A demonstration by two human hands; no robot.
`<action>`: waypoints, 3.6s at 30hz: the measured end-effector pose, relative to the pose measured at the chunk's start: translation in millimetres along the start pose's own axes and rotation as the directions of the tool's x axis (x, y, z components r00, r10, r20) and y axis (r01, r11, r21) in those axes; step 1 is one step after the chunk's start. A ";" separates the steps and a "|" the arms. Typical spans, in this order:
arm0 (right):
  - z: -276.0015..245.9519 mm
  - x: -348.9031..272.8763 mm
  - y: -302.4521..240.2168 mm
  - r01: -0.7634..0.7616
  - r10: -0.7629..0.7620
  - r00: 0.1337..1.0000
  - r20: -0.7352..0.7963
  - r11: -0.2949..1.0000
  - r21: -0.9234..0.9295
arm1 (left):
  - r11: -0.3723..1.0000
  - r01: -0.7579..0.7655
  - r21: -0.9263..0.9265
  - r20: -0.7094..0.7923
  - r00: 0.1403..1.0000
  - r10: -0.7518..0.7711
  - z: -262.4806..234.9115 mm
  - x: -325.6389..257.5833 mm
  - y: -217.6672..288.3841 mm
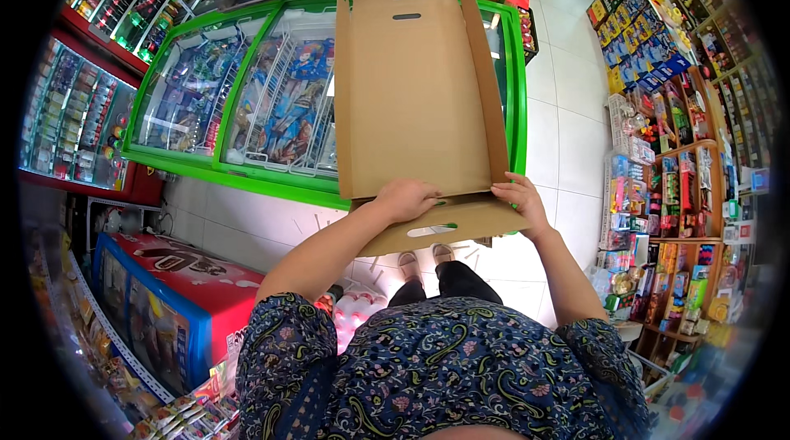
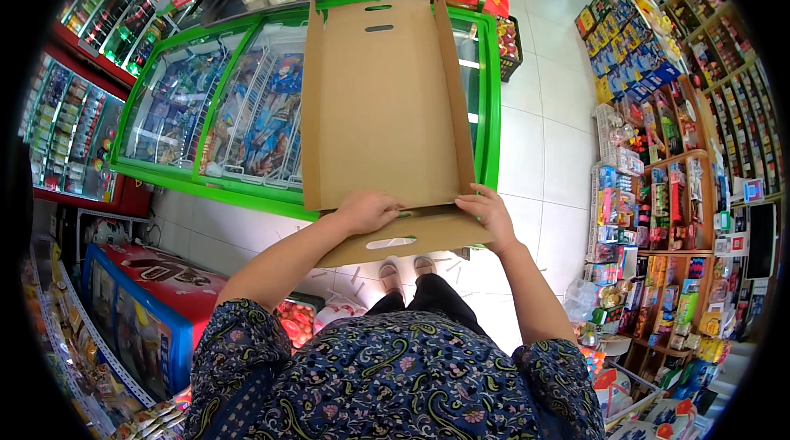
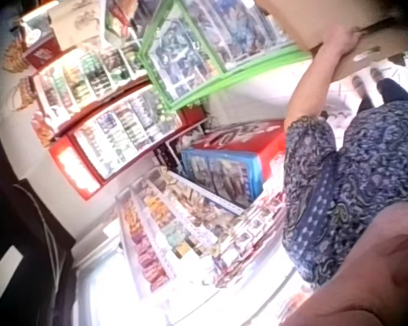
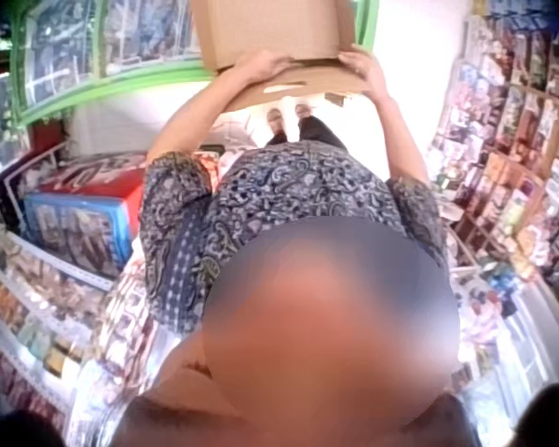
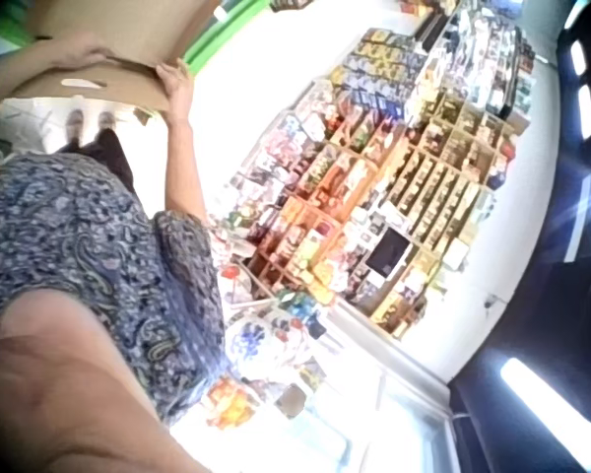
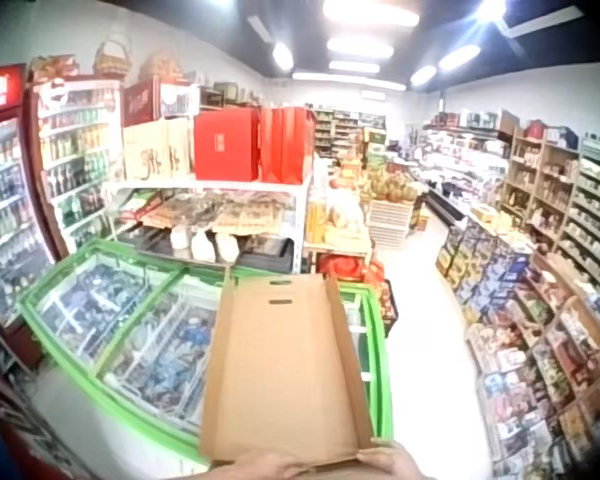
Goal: The person walks through a small grocery store, retrieves a stack of flat cardboard pieces, and assembles them into open-top boxes. They fold the sides and tuck the flaps to form the box structure, repeating the process for several units.
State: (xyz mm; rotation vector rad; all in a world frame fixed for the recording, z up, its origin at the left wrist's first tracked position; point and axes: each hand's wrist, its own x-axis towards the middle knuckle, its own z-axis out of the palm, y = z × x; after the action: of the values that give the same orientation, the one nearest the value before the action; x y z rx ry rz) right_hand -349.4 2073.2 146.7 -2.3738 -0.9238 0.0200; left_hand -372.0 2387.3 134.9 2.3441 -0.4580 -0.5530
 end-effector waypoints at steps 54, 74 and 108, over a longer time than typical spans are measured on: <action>21.3 18.8 -8.1 -0.346 0.344 0.917 -0.204 0.938 0.025 | 0.973 0.045 -0.228 -0.424 0.895 -0.141 -39.1 -145.6 -63.7; -12.9 35.2 -2.9 -0.549 0.513 0.833 0.209 0.716 0.430 | 0.942 0.014 -0.336 -0.502 0.843 -0.191 -35.6 -130.8 -73.3; 16.9 104.6 14.8 -0.725 0.734 0.674 -0.081 0.679 0.118 | 0.834 0.110 0.541 -0.283 0.957 0.057 -27.0 -49.1 -52.7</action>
State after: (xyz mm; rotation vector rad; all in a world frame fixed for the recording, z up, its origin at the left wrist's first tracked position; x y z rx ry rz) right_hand -264.6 2138.4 144.7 -2.4767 0.1487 0.2165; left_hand -391.1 2461.7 130.2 2.9318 -0.4950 -0.0729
